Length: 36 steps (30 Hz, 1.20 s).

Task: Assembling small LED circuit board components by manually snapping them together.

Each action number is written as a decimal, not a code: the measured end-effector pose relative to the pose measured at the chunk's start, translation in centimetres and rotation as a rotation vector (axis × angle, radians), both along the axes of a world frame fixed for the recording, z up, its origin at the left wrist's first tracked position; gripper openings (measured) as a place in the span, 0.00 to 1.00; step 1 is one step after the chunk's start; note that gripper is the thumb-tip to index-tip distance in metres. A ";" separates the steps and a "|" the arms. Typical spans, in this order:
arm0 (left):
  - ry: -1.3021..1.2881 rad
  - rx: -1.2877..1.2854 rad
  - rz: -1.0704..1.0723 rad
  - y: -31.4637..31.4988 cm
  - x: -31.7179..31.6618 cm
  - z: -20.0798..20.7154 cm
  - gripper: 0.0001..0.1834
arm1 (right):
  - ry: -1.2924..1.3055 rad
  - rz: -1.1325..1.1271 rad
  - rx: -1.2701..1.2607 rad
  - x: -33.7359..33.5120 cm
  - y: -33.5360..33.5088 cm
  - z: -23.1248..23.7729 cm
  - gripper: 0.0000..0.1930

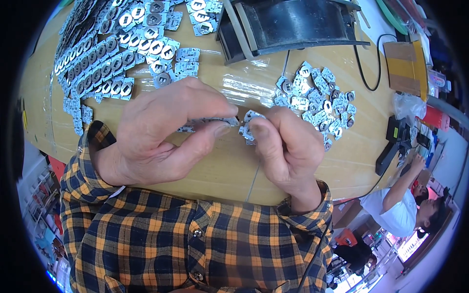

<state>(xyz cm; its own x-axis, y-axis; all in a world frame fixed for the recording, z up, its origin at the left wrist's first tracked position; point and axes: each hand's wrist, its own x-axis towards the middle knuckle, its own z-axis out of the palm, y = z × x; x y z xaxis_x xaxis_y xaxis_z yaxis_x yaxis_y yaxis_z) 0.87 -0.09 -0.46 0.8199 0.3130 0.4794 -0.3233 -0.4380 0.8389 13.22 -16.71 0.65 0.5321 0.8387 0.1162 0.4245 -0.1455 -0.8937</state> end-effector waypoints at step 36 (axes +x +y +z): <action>-0.035 0.012 -0.047 -0.7 0.1 -0.9 0.14 | 0.239 -0.077 -0.070 -0.3 0.5 0.6 0.13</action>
